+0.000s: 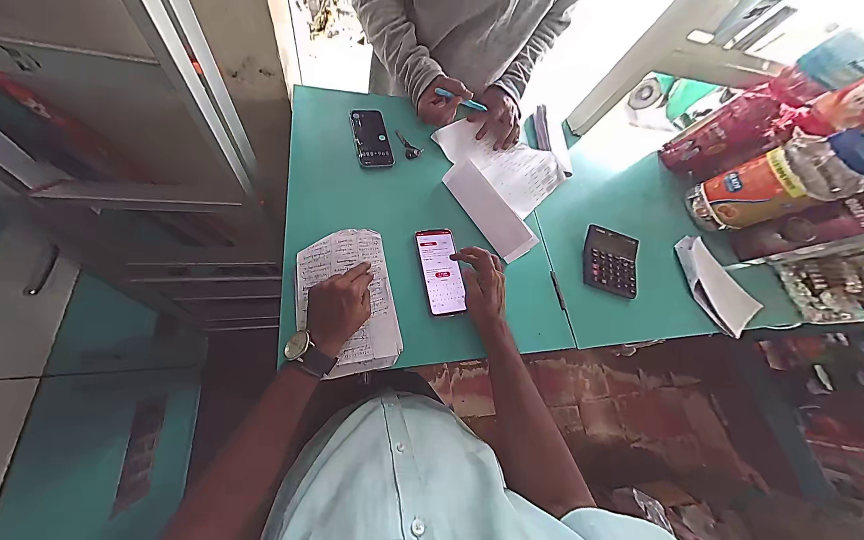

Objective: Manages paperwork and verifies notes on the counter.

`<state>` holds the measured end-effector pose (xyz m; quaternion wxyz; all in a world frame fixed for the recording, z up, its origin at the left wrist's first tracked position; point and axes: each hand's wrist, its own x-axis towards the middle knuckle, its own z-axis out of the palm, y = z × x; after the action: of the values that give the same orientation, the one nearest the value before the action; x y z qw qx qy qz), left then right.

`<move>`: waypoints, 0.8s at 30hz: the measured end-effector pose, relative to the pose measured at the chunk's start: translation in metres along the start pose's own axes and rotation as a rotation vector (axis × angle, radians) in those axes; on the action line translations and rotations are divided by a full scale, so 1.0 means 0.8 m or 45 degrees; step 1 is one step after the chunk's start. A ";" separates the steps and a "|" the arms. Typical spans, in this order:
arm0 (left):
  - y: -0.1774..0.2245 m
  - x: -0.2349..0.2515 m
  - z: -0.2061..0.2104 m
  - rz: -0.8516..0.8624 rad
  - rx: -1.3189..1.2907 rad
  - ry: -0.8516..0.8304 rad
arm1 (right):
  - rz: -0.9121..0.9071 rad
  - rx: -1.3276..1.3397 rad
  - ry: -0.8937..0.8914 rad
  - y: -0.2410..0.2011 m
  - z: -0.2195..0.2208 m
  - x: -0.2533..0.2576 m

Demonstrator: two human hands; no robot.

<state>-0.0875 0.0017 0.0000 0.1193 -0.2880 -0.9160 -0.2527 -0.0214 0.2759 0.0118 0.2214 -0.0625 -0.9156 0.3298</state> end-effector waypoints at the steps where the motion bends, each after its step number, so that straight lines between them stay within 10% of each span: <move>1: 0.000 0.001 0.000 -0.005 -0.003 0.001 | -0.006 -0.022 -0.013 0.001 0.001 0.003; 9: -0.002 0.001 0.001 -0.005 -0.033 0.011 | -0.012 -0.037 -0.054 0.002 0.002 0.003; 15: -0.003 0.000 0.001 0.009 -0.048 0.029 | -0.206 0.038 0.359 0.004 0.000 -0.015; 24: -0.003 0.000 0.002 0.001 -0.023 0.014 | -0.112 0.027 0.194 0.001 -0.001 -0.009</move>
<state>-0.0888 0.0008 -0.0020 0.1217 -0.2880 -0.9128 -0.2627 -0.0143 0.2752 0.0090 0.3054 -0.0450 -0.8944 0.3237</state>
